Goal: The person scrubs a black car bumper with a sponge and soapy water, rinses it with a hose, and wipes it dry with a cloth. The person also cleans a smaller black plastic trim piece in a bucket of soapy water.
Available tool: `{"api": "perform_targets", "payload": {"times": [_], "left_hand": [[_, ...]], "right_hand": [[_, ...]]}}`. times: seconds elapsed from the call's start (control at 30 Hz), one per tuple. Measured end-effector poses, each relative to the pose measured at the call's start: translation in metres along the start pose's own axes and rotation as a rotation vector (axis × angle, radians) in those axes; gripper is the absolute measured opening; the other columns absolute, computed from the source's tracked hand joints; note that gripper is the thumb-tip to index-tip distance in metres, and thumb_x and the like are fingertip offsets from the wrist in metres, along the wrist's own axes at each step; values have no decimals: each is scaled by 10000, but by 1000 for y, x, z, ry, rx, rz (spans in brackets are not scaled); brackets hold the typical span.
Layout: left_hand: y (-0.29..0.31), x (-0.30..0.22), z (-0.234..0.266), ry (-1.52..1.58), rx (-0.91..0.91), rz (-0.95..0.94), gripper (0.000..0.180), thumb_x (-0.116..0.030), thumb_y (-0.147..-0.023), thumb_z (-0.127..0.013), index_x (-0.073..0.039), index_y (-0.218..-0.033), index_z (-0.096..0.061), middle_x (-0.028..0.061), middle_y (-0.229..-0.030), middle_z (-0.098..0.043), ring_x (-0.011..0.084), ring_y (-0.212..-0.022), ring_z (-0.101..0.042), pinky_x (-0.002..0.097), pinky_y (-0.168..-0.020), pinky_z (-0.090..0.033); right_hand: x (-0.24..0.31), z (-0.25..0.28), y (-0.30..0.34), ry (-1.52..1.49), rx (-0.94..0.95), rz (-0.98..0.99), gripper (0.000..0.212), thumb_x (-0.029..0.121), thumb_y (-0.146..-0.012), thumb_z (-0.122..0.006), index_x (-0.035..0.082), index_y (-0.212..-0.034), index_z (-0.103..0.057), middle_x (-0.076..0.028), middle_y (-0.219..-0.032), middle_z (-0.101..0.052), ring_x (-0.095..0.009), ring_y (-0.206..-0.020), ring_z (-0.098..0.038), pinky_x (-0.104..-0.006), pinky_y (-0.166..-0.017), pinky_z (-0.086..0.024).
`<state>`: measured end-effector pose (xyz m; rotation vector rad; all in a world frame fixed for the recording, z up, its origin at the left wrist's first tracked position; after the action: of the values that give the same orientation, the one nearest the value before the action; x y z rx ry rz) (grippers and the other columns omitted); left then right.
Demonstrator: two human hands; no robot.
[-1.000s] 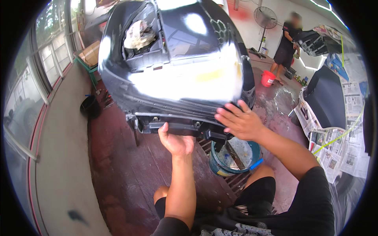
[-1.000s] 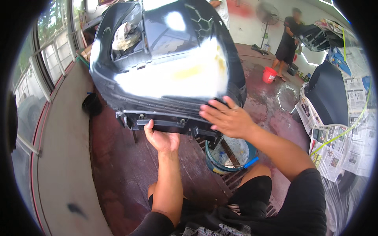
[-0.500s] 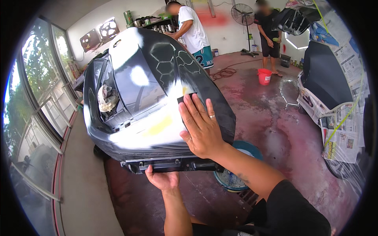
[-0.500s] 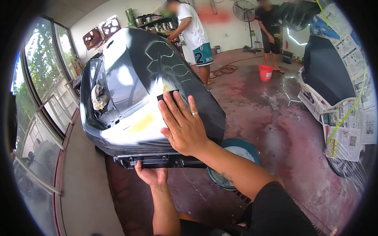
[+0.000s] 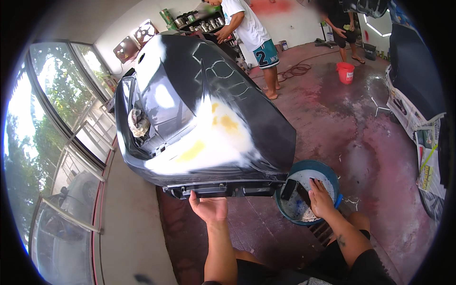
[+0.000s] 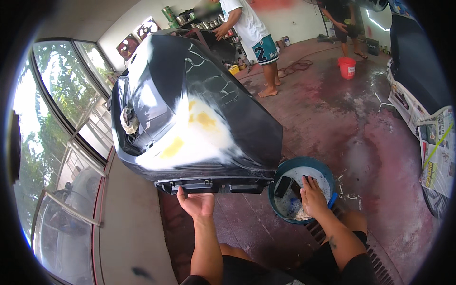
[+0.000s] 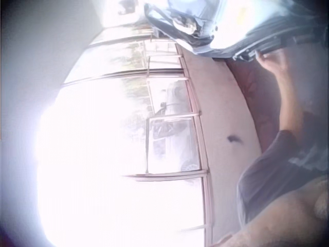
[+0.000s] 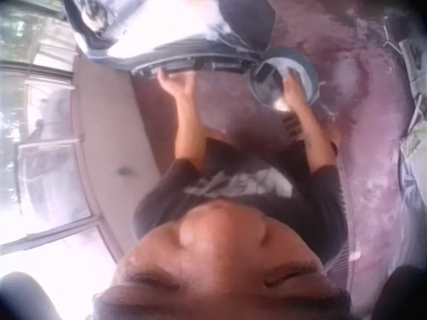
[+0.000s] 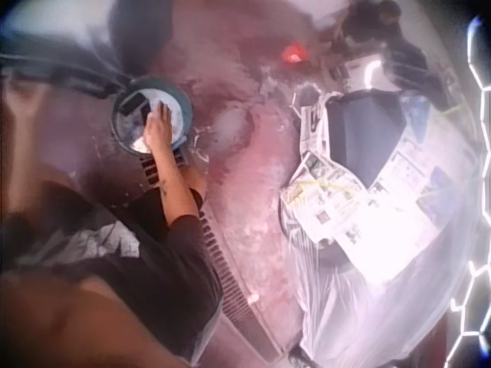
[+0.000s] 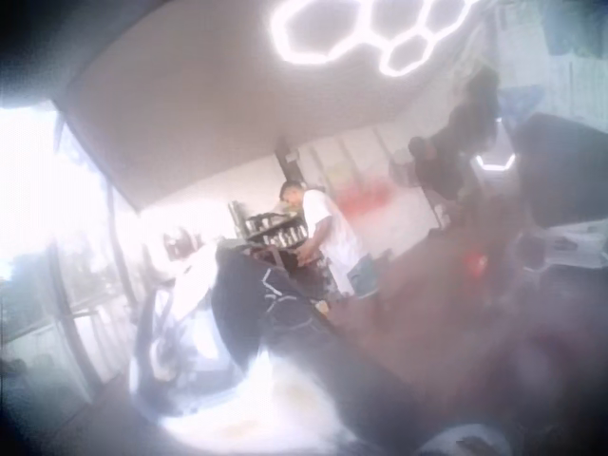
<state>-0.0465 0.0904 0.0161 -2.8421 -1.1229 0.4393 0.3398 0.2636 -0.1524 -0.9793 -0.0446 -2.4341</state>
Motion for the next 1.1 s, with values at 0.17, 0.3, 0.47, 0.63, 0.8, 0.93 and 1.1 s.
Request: {"api": "perform_targets", "payload": {"times": [0.17,0.3,0.47,0.63,0.8,0.93,1.1], "left_hand": [[71,-23,33,-1060,-202,-168,444,-439,-1015,-792,-99,-1300,-761,106,-1380,-697,320,-1293,-643,494,-1164,-478],[121,48,-201,-2150,785,-1191,310,-218,-817,-884,-73,-1089,-857,187,-1317,-698,404,-1255,-653,531,-1151,-471],[53,48,-318,-2802,617,-1432,721,-481,-1015,-779,-217,-1668,-622,233,-1785,-419,511,-1706,-247,678,-1341,-249],[31,65,-309,-3015,575,-1363,748,-666,-1018,-742,-344,-1680,-606,162,-1875,-303,493,-1754,-125,751,-1350,-147],[46,82,-272,-3052,675,-1280,735,-694,-1001,-748,-403,-1662,-616,163,-1892,-265,500,-1756,-106,747,-1357,-83],[49,83,-282,-3039,706,-1290,691,-721,-1003,-722,-431,-1626,-648,157,-1901,-243,499,-1757,-98,746,-1353,-83],[25,71,-330,-3010,555,-1482,683,-704,-1017,-712,-371,-1612,-673,174,-1881,-284,495,-1752,-121,753,-1344,-111]], "right_hand": [[-20,-63,-16,411,450,-70,625,394,-1216,-434,89,-1760,-390,-245,-1852,-324,-468,-1727,-266,-675,-1342,-308],[-76,-90,3,361,559,-170,647,442,-1222,-398,151,-1797,-341,-214,-1860,-324,-495,-1727,-241,-690,-1352,-278],[-50,-86,1,286,566,-91,662,463,-1222,-381,156,-1807,-327,-202,-1846,-359,-491,-1715,-272,-701,-1345,-287],[-52,-79,-1,233,530,-53,601,469,-1232,-372,174,-1755,-412,-216,-1814,-410,-493,-1688,-335,-680,-1301,-386],[-47,-71,-2,162,528,-56,604,472,-1236,-363,178,-1761,-408,-209,-1796,-443,-486,-1680,-358,-651,-1303,-403],[-48,-76,-1,135,567,-82,615,481,-1237,-346,180,-1769,-406,-193,-1795,-453,-479,-1670,-381,-638,-1301,-414],[-55,-77,-6,111,472,-68,607,481,-1229,-359,180,-1748,-451,-188,-1709,-543,-490,-1632,-433,-644,-1264,-451]]}}
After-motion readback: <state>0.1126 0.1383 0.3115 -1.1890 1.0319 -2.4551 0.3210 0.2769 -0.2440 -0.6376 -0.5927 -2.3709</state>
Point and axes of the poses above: each hand's wrist, its own y-axis away from the middle knuckle, its own z-axis out of the back of the hand, x = y × z, the point moved 10 cm from there along -y, towards the middle knuckle
